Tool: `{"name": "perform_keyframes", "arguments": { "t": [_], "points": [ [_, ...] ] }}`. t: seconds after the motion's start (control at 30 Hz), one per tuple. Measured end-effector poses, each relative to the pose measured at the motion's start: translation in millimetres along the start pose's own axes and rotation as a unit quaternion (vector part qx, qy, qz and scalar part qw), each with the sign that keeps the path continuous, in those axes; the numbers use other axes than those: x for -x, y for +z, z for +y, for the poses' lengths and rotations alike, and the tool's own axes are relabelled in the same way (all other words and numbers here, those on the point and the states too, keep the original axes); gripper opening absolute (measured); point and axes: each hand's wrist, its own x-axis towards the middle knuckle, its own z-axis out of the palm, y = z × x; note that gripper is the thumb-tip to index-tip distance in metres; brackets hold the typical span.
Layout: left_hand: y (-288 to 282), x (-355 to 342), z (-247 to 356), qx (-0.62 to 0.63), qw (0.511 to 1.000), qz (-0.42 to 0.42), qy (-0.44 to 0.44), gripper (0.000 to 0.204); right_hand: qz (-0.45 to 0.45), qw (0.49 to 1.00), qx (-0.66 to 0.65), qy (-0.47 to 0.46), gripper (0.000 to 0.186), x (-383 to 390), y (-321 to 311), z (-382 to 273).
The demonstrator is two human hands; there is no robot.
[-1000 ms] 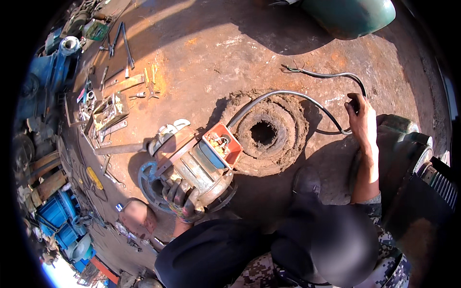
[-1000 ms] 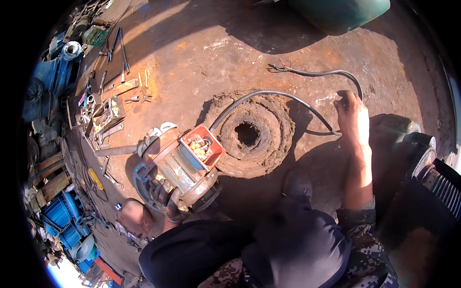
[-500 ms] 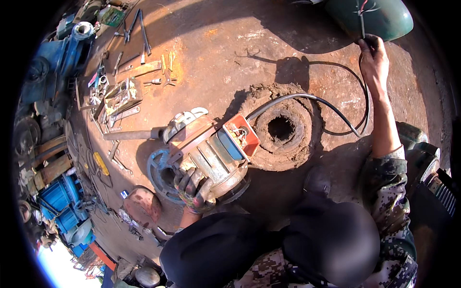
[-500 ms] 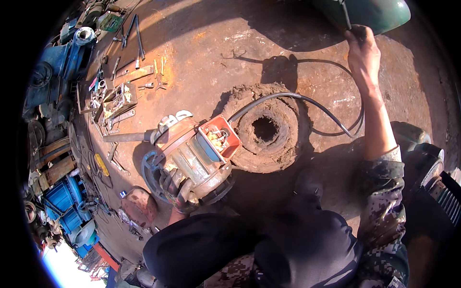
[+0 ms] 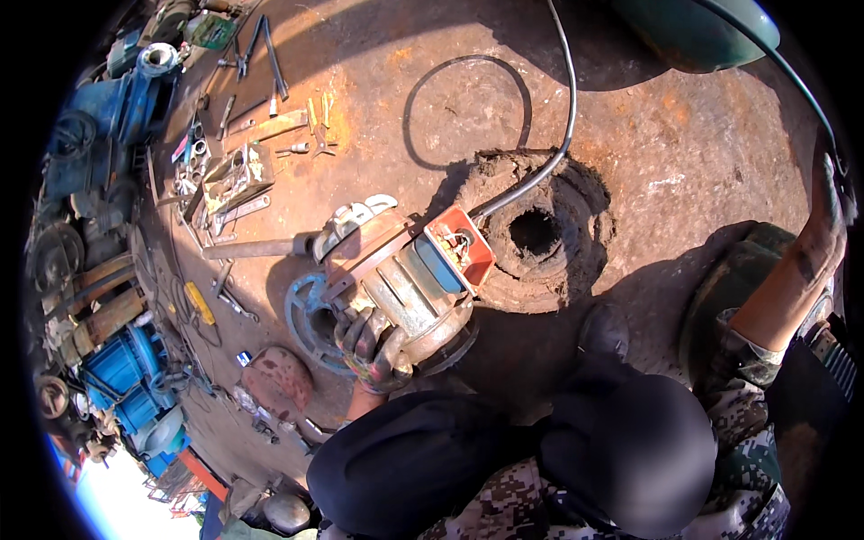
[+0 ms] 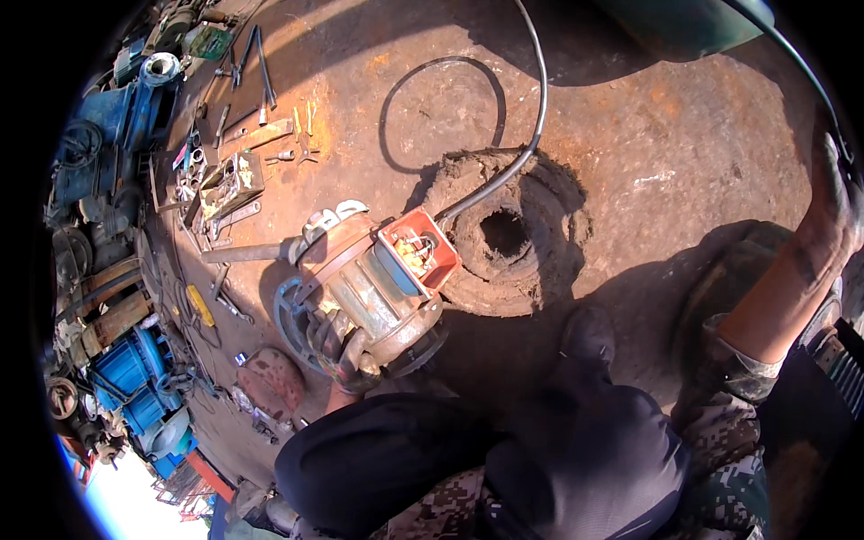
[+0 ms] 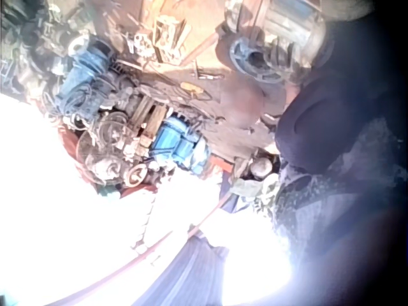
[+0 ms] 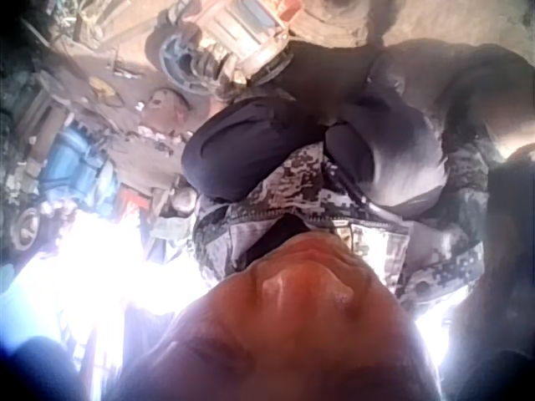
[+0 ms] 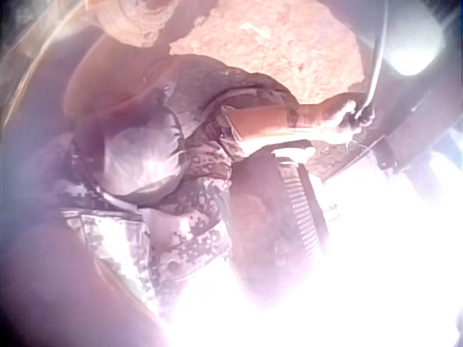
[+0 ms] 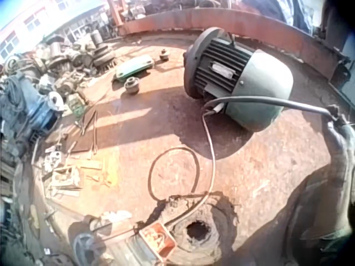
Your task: The person sits on the ground and uses a screwdriver to remove screws from a motor component. They then lift the motor, inspect the internal wiring, and place it back down.
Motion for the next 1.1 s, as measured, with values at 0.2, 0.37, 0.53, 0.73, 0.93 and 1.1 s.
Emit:
{"name": "perform_keyframes", "arguments": {
  "t": [0.2,0.37,0.53,0.73,0.93,1.1],
  "points": [
    [-0.1,1.9,-1.3,0.004,1.000,-0.016,-0.003,0.030,0.218,0.974,-0.055,0.023,0.016,-98.8,-132.8,-28.9],
    [-4.1,5.5,0.4,0.004,1.000,-0.024,-0.008,0.031,-0.010,0.986,0.146,0.078,0.022,-73.0,-162.7,14.5],
    [-5.8,9.2,1.3,0.006,0.999,-0.034,-0.020,0.032,0.156,0.700,0.635,-0.285,0.051,19.6,-72.0,107.1],
    [-9.9,13.7,6.6,0.009,0.998,-0.041,-0.036,0.034,0.118,0.135,0.900,-0.398,0.085,123.4,65.9,157.3],
    [-11.4,15.0,12.5,0.025,0.997,-0.050,-0.059,0.035,-0.555,0.475,0.667,-0.145,0.035,264.2,116.2,274.0],
    [-19.6,25.6,19.9,0.033,0.994,-0.056,-0.086,0.036,-0.691,0.339,0.639,-0.008,0.020,286.5,98.5,345.8]
  ]
}}
